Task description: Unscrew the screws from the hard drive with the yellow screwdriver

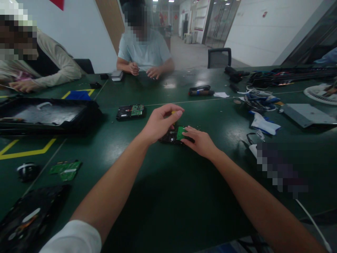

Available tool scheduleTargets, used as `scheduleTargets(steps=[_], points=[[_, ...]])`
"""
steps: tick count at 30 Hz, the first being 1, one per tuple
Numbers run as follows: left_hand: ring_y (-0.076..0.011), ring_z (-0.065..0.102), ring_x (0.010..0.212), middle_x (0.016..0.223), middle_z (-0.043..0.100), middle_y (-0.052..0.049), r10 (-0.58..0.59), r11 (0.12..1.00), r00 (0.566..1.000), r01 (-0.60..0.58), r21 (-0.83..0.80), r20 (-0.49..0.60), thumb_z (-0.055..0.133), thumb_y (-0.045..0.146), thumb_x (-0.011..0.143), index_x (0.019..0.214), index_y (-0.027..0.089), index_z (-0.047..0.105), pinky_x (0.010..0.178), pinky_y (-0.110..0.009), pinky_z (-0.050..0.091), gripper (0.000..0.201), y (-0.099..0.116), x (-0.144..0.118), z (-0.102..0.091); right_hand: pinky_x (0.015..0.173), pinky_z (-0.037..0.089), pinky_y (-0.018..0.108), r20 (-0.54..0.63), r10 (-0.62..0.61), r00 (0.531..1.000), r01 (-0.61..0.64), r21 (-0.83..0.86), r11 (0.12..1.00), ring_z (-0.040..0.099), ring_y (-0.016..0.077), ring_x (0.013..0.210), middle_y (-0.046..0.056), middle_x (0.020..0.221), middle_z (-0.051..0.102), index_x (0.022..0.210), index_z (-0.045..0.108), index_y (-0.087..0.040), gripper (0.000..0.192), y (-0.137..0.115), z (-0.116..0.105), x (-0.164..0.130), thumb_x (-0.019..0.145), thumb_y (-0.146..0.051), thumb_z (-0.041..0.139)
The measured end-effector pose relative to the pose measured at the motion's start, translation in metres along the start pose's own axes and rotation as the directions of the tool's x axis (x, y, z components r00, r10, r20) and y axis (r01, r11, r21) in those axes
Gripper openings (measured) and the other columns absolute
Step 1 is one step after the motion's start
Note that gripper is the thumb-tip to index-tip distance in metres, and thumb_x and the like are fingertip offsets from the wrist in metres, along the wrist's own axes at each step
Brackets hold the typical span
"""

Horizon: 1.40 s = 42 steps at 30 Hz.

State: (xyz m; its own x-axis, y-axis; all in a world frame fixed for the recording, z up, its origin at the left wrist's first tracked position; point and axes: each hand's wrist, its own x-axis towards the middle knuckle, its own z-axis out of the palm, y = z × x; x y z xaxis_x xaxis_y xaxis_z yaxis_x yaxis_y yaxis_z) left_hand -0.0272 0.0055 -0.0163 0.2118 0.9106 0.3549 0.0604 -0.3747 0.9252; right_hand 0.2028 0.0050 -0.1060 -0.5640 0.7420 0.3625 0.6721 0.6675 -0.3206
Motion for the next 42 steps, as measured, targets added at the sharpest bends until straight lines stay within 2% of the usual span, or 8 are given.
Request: scheduleTargets(steps=[6, 15, 19, 24, 29, 34, 38, 42], points=[[-0.0202, 0.070, 0.095, 0.102, 0.074, -0.008, -0.121, 0.970, 0.993, 0.115, -0.214, -0.015, 0.064, 0.029, 0.096, 0.106, 0.020, 0.066, 0.060, -0.023, 0.057, 0.014, 0.0019, 0.0001, 0.0031, 0.120, 0.051, 0.051, 0.014, -0.008, 1.000, 0.008, -0.032, 0.999, 0.058, 0.0325, 0.144, 0.016, 0.148, 0.067, 0.130, 0.076, -0.016, 0.036, 0.0001, 0.0004, 0.0004, 0.102, -0.037, 0.068], [-0.0157, 0.063, 0.085, 0.105, 0.073, -0.006, 0.030, 0.999, 0.999, -0.031, 0.042, 0.024, 0.074, 0.044, 0.094, 0.101, 0.020, 0.078, 0.060, -0.022, 0.053, 0.026, -0.0003, 0.0002, -0.0011, 0.122, 0.050, 0.050, 0.007, -0.010, 1.000, 0.010, -0.011, 1.000, 0.058, 0.0304, 0.145, 0.015, 0.145, 0.069, 0.129, 0.076, -0.017, 0.033, -0.0017, -0.0008, 0.0006, 0.102, -0.035, 0.069], [-0.0147, 0.064, 0.080, 0.097, 0.072, -0.005, -0.036, 0.997, 0.999, 0.038, -0.074, 0.025, 0.073, 0.037, 0.094, 0.111, 0.021, 0.073, 0.059, -0.022, 0.054, 0.024, 0.0016, -0.0005, 0.0008, 0.121, 0.050, 0.051, 0.028, 0.001, 1.000, 0.000, -0.030, 1.000, 0.057, 0.0317, 0.146, 0.016, 0.149, 0.066, 0.131, 0.075, -0.016, 0.036, -0.0016, -0.0011, 0.0005, 0.102, -0.037, 0.068], [-0.0199, 0.071, 0.094, 0.102, 0.075, -0.007, -0.139, 0.960, 0.990, 0.137, -0.245, 0.009, 0.066, 0.029, 0.095, 0.106, 0.020, 0.063, 0.059, -0.023, 0.055, 0.014, 0.0055, -0.0014, 0.0037, 0.120, 0.050, 0.052, 0.029, 0.007, 1.000, -0.006, -0.028, 1.000, 0.057, 0.0311, 0.146, 0.014, 0.149, 0.066, 0.131, 0.075, -0.019, 0.035, -0.0013, -0.0012, 0.0011, 0.102, -0.037, 0.068], [-0.0178, 0.068, 0.092, 0.107, 0.074, -0.007, -0.068, 0.991, 0.998, 0.070, -0.118, 0.014, 0.064, 0.033, 0.097, 0.100, 0.021, 0.071, 0.060, -0.022, 0.053, 0.014, 0.0047, -0.0007, 0.0011, 0.120, 0.051, 0.053, 0.024, 0.010, 1.000, -0.009, -0.008, 1.000, 0.058, 0.0311, 0.145, 0.013, 0.148, 0.068, 0.130, 0.076, -0.020, 0.034, -0.0018, -0.0014, 0.0010, 0.102, -0.037, 0.068], [-0.0140, 0.062, 0.076, 0.094, 0.071, -0.004, 0.016, 1.000, 0.999, -0.016, 0.006, 0.029, 0.075, 0.048, 0.094, 0.095, 0.021, 0.076, 0.059, -0.023, 0.052, 0.027, 0.0012, 0.0000, -0.0001, 0.120, 0.051, 0.054, 0.004, 0.008, 1.000, -0.008, 0.014, 1.000, 0.058, 0.0308, 0.144, 0.010, 0.148, 0.068, 0.129, 0.077, -0.025, 0.032, -0.0009, -0.0001, 0.0005, 0.101, -0.036, 0.070], [-0.0135, 0.064, 0.076, 0.093, 0.071, -0.004, -0.037, 0.997, 0.999, 0.039, -0.069, 0.029, 0.077, 0.043, 0.092, 0.103, 0.020, 0.072, 0.058, -0.022, 0.053, 0.026, 0.0018, -0.0006, 0.0008, 0.119, 0.052, 0.054, 0.015, 0.016, 1.000, -0.016, 0.005, 1.000, 0.058, 0.0318, 0.145, 0.010, 0.148, 0.068, 0.130, 0.076, -0.024, 0.033, -0.0001, 0.0000, 0.0006, 0.101, -0.037, 0.070], [-0.0173, 0.070, 0.087, 0.098, 0.074, -0.006, -0.117, 0.972, 0.993, 0.119, -0.203, 0.024, 0.071, 0.036, 0.095, 0.108, 0.020, 0.062, 0.062, -0.024, 0.057, 0.023, 0.0055, -0.0013, 0.0029, 0.120, 0.051, 0.053, 0.022, 0.007, 1.000, -0.007, -0.006, 1.000, 0.058, 0.0318, 0.145, 0.013, 0.149, 0.067, 0.129, 0.076, -0.020, 0.034, -0.0004, -0.0008, 0.0011, 0.101, -0.038, 0.069]])
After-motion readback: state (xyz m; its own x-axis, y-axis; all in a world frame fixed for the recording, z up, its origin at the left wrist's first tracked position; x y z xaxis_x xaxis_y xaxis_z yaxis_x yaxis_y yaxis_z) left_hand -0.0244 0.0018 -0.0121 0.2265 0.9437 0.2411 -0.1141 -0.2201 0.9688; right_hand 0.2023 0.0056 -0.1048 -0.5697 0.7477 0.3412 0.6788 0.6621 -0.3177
